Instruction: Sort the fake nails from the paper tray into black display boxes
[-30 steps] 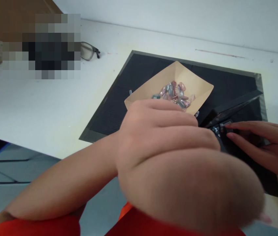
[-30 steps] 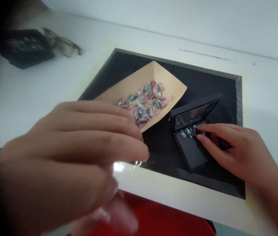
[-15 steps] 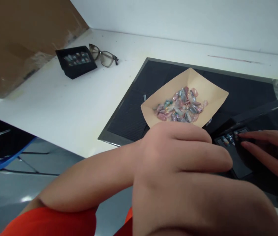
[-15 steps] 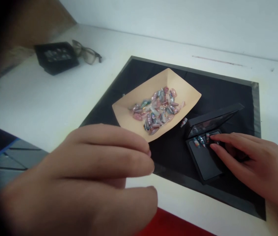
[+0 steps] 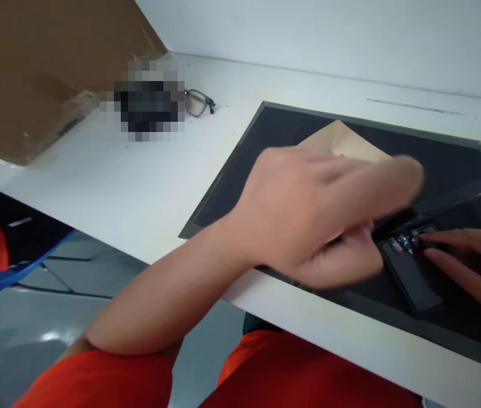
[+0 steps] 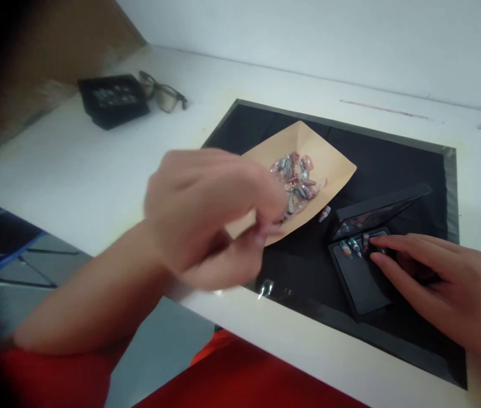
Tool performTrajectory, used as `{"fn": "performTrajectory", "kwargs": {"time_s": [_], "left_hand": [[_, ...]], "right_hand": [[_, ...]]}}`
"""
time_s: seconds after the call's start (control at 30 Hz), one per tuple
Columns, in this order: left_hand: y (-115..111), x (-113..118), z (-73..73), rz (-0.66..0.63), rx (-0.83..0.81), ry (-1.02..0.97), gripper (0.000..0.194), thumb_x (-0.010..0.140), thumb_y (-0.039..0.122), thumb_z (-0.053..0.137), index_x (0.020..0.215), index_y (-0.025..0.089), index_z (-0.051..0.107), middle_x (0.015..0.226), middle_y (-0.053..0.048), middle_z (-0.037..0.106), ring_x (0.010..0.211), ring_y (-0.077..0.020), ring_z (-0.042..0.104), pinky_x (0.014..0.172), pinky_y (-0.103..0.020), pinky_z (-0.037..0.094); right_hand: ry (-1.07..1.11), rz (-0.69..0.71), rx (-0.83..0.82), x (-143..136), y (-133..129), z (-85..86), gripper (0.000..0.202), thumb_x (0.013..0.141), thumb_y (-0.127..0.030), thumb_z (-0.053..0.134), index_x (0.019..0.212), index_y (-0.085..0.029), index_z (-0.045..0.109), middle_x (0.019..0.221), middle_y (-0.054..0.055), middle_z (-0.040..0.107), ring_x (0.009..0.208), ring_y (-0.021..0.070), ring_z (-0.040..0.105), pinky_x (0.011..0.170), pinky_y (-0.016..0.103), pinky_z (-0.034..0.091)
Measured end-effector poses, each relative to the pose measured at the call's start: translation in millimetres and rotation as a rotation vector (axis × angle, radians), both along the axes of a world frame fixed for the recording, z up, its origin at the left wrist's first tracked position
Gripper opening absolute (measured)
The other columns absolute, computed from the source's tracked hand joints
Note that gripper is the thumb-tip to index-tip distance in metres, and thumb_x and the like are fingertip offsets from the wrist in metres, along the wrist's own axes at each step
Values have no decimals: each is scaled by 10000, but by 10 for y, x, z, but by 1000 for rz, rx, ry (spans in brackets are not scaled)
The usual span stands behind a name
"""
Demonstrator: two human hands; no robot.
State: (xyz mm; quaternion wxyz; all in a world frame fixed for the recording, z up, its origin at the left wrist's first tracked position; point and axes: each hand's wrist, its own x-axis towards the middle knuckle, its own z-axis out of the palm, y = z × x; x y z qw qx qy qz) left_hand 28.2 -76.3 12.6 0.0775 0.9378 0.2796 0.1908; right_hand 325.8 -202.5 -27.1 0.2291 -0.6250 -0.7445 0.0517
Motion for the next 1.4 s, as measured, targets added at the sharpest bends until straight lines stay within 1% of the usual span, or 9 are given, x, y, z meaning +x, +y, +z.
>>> {"fn": "performTrajectory", "kwargs": {"time_s": [0.07, 0.23, 0.47, 0.67, 0.83, 1.0, 1.17, 1.27, 1.4], "left_hand": [[186, 32, -18, 58, -16, -4, 360, 846, 322, 405, 981, 273, 735, 640, -14, 613, 546, -201, 528, 577, -414, 324], [404, -6, 22, 171, -128, 313, 190, 872, 340, 527, 857, 252, 695, 793, -52, 704, 839, -271, 687, 690, -401, 419], [470, -52, -122, -5, -170, 303, 326, 886, 292, 551, 1140, 243, 748, 1041, -56, 783, 1117, -305, 746, 948, -411, 560], [492, -55, -138, 34, -148, 288, 313, 1014, 406, 557, 1205, 256, 754, 1050, -55, 794, 1056, -291, 759, 909, -384, 561], [491, -71, -104, 215, -9, 137, 281, 1059, 418, 556, 1134, 288, 792, 1020, -49, 834, 1031, -278, 746, 807, -376, 522], [468, -58, -91, 349, -27, 36, 193, 1016, 447, 680, 1000, 281, 778, 1008, -26, 837, 978, -263, 758, 792, -384, 537], [462, -60, -80, 232, -63, 40, 131, 963, 332, 694, 1037, 291, 793, 1061, -15, 856, 989, -243, 758, 774, -370, 515], [466, -77, -40, 101, -206, 135, 155, 933, 291, 719, 1054, 287, 815, 1052, 4, 867, 922, -212, 756, 762, -352, 496], [493, -101, -20, 73, -370, 266, 290, 872, 250, 720, 1144, 300, 808, 1037, 46, 879, 828, -188, 765, 717, -308, 488]], "right_hand": [[-13, 3, 26, 3, 19, 16, 451, 1053, -783, 618, 1000, -419, 878, 828, -48, 887, 311, 114, 577, 271, 229, 437], [8, 56, -12, 42, 21, 25, 389, 1064, -724, 635, 1041, -420, 878, 890, -65, 904, 447, 128, 718, 334, 178, 501], [23, 30, -47, 48, -8, -30, 401, 1050, -722, 644, 1048, -409, 894, 847, -56, 892, 393, 120, 650, 295, 204, 449], [36, 17, -87, 64, 2, -6, 392, 1035, -689, 663, 1025, -382, 907, 893, -35, 904, 461, 146, 725, 358, 211, 525], [42, 44, -77, 68, -6, -13, 382, 1054, -663, 659, 1055, -366, 899, 877, -42, 900, 442, 133, 708, 350, 197, 516], [16, 48, -75, 73, -18, -39, 407, 1084, -646, 629, 1089, -344, 900, 933, -27, 910, 501, 130, 741, 360, 185, 509], [16, 42, -107, 97, -16, -46, 445, 1063, -701, 632, 1079, -354, 910, 902, -6, 902, 486, 147, 724, 386, 217, 544], [36, 13, -126, 86, -13, -40, 461, 1041, -732, 633, 1057, -367, 914, 870, -2, 894, 419, 147, 659, 340, 247, 503], [68, -4, -125, 74, 4, -22, 429, 1009, -727, 673, 1028, -376, 917, 852, -10, 890, 428, 158, 676, 343, 247, 509]]}}
